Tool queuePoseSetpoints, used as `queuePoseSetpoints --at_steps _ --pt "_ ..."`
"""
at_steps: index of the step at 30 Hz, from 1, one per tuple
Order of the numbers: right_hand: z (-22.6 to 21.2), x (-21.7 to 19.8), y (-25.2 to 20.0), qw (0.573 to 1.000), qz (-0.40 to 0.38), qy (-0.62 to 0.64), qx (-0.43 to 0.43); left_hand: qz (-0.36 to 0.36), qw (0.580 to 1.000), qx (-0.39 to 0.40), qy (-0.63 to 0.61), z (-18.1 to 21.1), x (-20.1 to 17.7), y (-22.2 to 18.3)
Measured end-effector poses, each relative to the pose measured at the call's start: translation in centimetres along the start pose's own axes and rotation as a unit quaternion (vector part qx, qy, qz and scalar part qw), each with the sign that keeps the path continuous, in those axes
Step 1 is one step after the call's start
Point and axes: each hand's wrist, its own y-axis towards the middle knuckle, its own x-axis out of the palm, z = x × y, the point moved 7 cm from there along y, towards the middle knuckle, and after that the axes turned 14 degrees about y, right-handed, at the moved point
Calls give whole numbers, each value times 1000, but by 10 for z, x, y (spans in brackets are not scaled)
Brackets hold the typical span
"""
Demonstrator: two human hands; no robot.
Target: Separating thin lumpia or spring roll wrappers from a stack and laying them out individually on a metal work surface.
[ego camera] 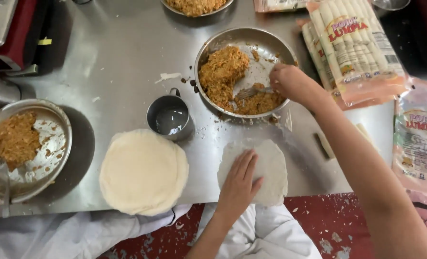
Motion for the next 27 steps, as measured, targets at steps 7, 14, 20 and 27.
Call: queuePoseSetpoints --at_steps 7,14,20,27 --pt "-32 -28 -38 994 81 -53 42 -11 999 -19 -46 -2 4 -1" --pt "-45 5 -84 987 141 7 -82 16 999 -15 -44 -2 -5 1" --pt "-75 12 -88 988 137 35 -59 21 1000 -13 -14 0 -1 -2" --pt "-60 8 -88 961 149 225 -53 7 1000 -28 -12 -2 1 0"
